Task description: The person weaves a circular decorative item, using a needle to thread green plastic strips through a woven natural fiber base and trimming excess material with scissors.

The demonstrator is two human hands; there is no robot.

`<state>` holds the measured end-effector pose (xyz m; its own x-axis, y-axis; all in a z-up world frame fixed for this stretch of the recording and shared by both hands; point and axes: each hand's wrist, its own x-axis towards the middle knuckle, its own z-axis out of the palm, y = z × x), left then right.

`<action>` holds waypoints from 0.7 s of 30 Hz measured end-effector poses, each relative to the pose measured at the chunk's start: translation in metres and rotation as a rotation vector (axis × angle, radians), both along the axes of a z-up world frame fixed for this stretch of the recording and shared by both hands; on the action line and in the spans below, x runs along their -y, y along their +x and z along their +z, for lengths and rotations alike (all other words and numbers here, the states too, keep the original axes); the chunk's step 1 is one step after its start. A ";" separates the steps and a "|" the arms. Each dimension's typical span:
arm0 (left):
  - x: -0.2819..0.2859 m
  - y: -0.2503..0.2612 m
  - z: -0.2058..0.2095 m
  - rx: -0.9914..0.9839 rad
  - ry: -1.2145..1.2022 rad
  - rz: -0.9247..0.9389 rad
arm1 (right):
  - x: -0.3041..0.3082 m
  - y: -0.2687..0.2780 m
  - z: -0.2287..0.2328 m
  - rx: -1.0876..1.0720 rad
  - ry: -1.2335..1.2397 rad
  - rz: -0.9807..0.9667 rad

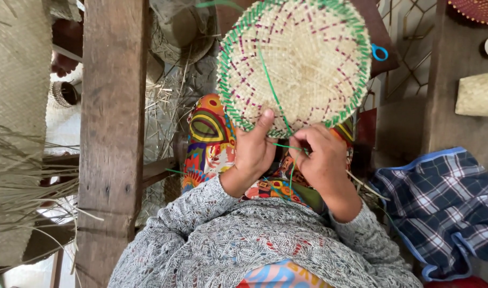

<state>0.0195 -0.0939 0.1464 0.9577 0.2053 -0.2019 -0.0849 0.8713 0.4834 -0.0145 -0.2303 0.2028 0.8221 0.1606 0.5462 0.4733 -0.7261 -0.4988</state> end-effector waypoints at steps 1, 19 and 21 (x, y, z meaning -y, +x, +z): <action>-0.005 0.003 0.017 -0.002 0.000 0.000 | 0.005 -0.006 0.001 -0.002 0.000 0.000; -0.003 0.000 0.027 -0.013 -0.028 -0.064 | 0.010 -0.007 0.034 -0.320 0.055 0.153; -0.007 0.000 0.029 -0.011 -0.016 -0.083 | 0.024 -0.006 0.027 -0.627 0.208 0.493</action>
